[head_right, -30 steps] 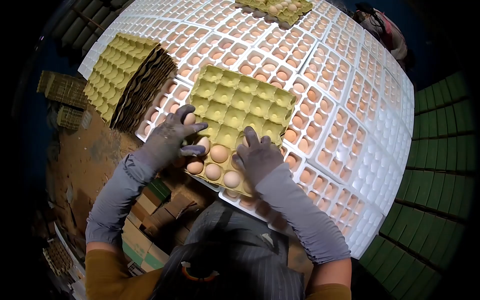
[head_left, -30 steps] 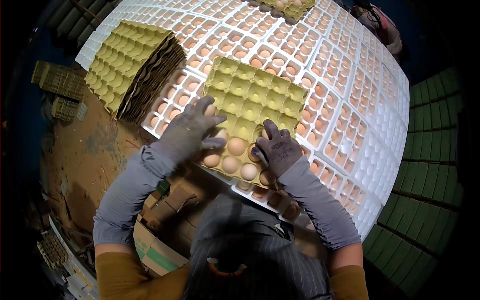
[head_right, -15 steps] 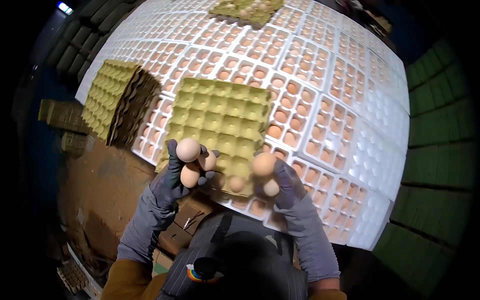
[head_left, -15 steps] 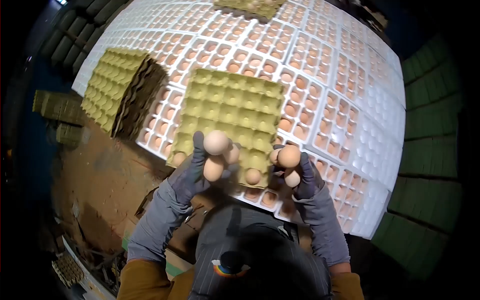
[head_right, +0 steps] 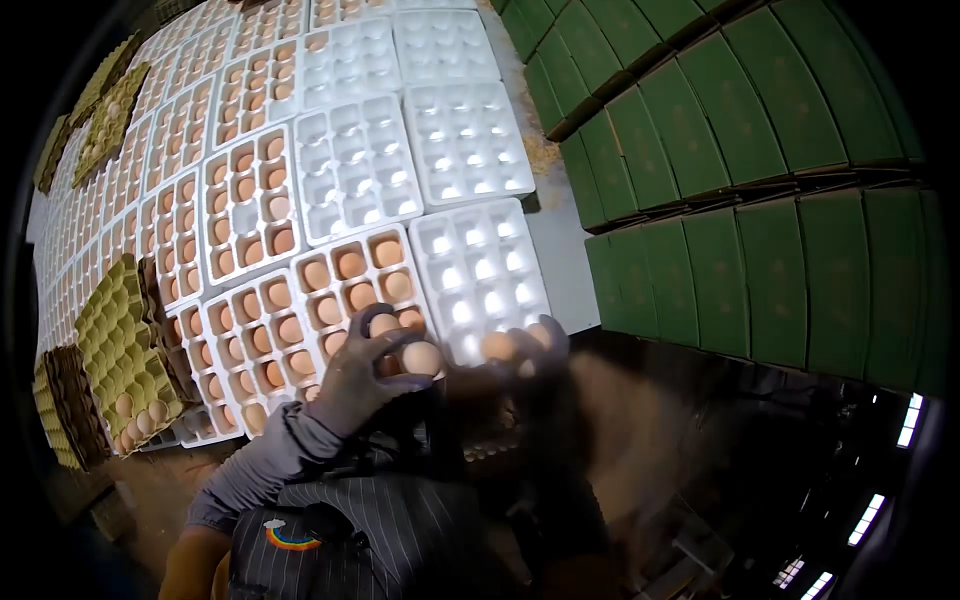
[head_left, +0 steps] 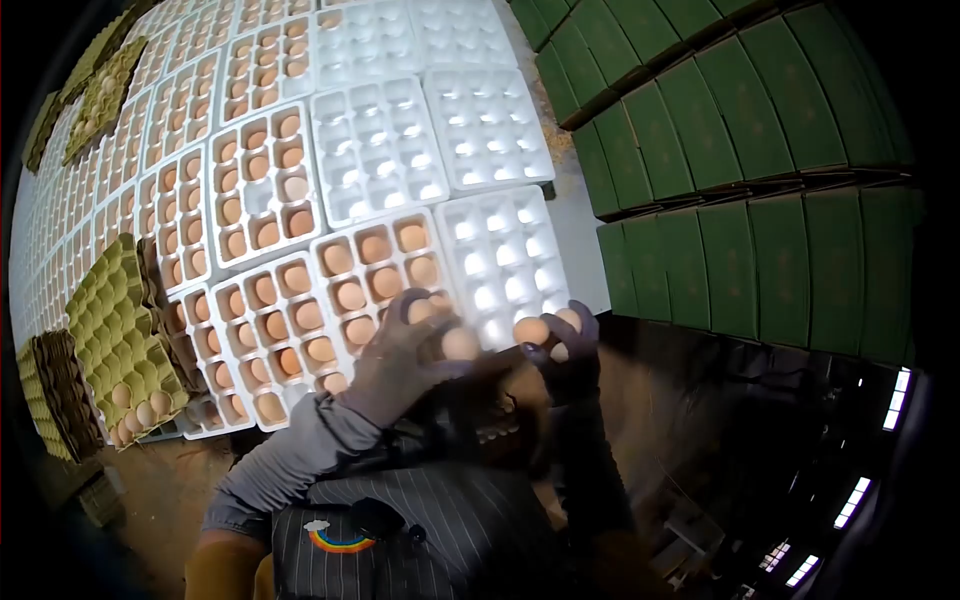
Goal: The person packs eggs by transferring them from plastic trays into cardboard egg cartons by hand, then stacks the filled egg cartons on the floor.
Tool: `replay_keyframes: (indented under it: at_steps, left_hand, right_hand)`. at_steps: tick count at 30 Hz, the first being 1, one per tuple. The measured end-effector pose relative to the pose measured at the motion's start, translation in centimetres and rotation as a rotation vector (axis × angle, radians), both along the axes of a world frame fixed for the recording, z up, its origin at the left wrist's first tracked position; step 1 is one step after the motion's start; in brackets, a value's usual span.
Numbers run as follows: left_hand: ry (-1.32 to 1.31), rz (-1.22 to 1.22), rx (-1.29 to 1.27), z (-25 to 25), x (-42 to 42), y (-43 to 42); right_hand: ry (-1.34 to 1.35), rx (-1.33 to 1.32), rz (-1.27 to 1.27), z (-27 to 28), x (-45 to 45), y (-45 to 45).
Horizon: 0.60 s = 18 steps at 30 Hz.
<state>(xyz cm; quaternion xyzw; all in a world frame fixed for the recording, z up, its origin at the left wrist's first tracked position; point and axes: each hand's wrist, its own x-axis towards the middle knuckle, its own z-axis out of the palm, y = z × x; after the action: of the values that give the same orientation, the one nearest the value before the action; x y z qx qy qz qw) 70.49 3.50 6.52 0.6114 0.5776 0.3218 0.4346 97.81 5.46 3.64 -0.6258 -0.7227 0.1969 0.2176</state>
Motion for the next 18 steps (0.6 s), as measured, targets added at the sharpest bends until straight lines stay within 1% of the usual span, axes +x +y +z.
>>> replay_keyframes:
  at_steps: [1, 3, 4, 5, 7, 9, 10, 11, 13, 15, 16, 17, 18]
  left_hand:
    - [0.109, -0.036, 0.008, -0.6, 2.8, 1.1]
    - [0.401, -0.117, 0.122, -3.1, 7.0, 2.4]
    - [0.451, -0.141, 0.127, -4.5, 8.1, 2.8]
    - [0.5, -0.164, 0.132, -4.9, 8.9, 3.2]
    - [0.505, -0.142, 0.116, -5.1, 9.2, 3.8]
    - [0.505, -0.12, 0.1, -5.1, 9.4, 4.9]
    - [0.534, -0.162, 0.024, -5.2, 9.4, 5.8]
    - [0.561, -0.2, -0.049, -5.3, 9.4, 6.3]
    - [0.617, -0.191, -0.013, -5.2, 9.6, 6.8]
    - [0.698, -0.235, -0.125, -4.0, 10.1, 7.8]
    - [0.637, -0.229, -0.142, -3.6, 10.3, 8.3]
    - [0.641, -0.226, -0.148, -3.7, 11.0, 8.5]
    - [0.469, -0.122, -0.02, -3.9, 11.8, 8.7]
  right_hand:
    - [-0.06, -0.017, -0.086, 0.0, 1.9, 0.8]
    - [-0.102, -0.041, -0.09, -0.9, 4.6, 2.4]
    - [-0.234, -0.059, -0.021, -2.0, 5.7, 3.2]
    - [-0.25, -0.07, 0.021, -2.6, 6.1, 3.6]
    - [-0.278, -0.091, 0.104, -3.9, 6.8, 4.2]
    - [-0.215, 0.148, 0.41, -3.8, 5.3, 4.1]
    - [-0.174, 0.149, 0.498, -3.1, 4.2, 4.5]
    - [-0.163, 0.147, 0.51, -3.3, 4.0, 5.0]
    - [-0.158, 0.172, 0.631, -3.6, 3.7, 6.3]
    - [0.032, 0.354, 0.476, -2.7, 3.1, 8.6]
    - [0.062, 0.315, 0.421, -4.0, 3.6, 9.3]
    - [0.09, 0.276, 0.365, -5.8, 4.1, 9.9]
    - [0.198, 0.145, 0.345, -6.7, 4.1, 10.4]
